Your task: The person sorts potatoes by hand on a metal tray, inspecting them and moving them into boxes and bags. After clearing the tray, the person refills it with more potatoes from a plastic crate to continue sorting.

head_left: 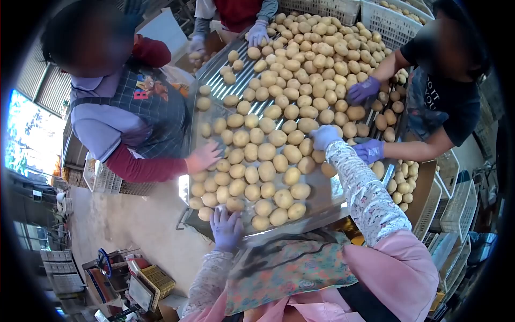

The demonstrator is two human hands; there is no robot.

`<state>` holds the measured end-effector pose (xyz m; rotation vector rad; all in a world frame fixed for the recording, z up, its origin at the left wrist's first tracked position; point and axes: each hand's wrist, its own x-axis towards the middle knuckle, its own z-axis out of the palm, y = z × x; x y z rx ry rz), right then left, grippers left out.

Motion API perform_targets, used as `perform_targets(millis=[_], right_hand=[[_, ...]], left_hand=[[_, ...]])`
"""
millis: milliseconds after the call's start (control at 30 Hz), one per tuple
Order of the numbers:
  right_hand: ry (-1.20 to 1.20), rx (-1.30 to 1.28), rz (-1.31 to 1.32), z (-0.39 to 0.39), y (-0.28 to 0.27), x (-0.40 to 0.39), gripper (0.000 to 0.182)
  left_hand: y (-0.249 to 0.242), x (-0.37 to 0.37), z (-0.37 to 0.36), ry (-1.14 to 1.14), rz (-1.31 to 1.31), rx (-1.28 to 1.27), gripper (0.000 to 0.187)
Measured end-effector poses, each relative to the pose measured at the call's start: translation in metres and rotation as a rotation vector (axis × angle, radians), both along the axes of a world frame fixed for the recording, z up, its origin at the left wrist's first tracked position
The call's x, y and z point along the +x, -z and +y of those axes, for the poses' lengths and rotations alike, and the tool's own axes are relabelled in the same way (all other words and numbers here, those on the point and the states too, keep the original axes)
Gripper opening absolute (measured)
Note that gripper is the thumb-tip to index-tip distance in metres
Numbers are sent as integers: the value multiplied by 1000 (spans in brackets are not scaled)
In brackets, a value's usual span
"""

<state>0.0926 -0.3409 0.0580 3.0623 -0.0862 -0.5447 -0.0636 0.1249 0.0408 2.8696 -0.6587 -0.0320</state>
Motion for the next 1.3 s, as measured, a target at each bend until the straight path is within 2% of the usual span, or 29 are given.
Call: perform_targets(millis=[33,100,133,167,200,233,300,333,367,433,467,500,567,600,667,700,733,767,800,833,867,933,967,1033,1067,1133,1167,1233,1300], right_hand=[[-3,5,3,1,-4,-5,48],[-1,130,123,4,-16,-21,58],[-1,142,98,7,-20,-32,67],[-12,139,104,8,-21,-44,67],[35,275,-65,5,-19,-58,64],[90,412,-233,5,-18,-74,62],[563,990,-295,9,-33,-114,61],[516,983,-462,5,-31,-138,59],[469,971,-629,-2,-28,-168,58],[514,965,-711,-27,-25,-235,58],[610,937,-816,-42,-21,-265,59],[707,906,-916,-60,-19,-290,60],[865,637,-1106,-106,-21,-321,66],[874,624,-1111,-106,-25,-327,66],[728,-149,-901,-101,-39,-330,66],[575,-33,-863,-80,-49,-315,61],[589,347,-868,-53,-45,-297,55],[263,163,-773,-28,-49,-275,55],[133,357,-642,-12,-49,-256,54],[-48,314,-700,16,-59,-243,52],[-122,319,-646,31,-53,-232,51],[-224,367,-682,57,-34,-212,48],[-270,391,-698,68,-27,-200,47],[-202,496,-694,94,-1,-172,45],[-129,600,-677,112,9,-160,44],[-25,288,-366,149,12,-124,47],[-27,293,-378,161,12,-102,47],[131,289,31,174,13,-71,54],[111,378,-6,168,16,-75,56]], left_hand=[[-2,0,-11,-3,3,5,60],[-2,-2,-42,-48,-92,-239,65],[-1,-5,-56,-61,-89,-241,65],[-1,-7,-69,55,-31,-203,68],[-1,-7,-73,176,27,-162,72],[2,-5,-70,173,33,-160,72],[12,3,-67,171,-70,-121,79],[-4,15,-65,151,4,-51,89],[-2,22,-57,158,12,-54,89],[8,38,-45,181,8,-80,98],[6,46,-46,195,52,-52,106],[4,52,-54,208,59,-57,106],[-1,59,-72,244,-1,24,108],[-9,61,-86,211,28,14,106],[7,60,-103,240,-21,-34,103],[13,61,-109,255,-68,-69,100],[11,59,-114,277,-46,-43,91],[13,55,-109,278,-47,-39,91],[15,49,-103,302,-72,-65,87],[18,41,-94,327,-93,-89,82],[5,33,-76,342,-54,-75,73],[39,24,-22,295,60,-177,64],[32,17,-1,293,57,-173,64],[11,7,27,162,-24,79,63],[12,3,29,157,-20,87,63],[20,5,18,-139,-103,-24,64],[22,9,7,-139,-115,-21,64],[25,11,-29,-3,-124,-159,66],[0,3,-79,108,-47,-31,66]])
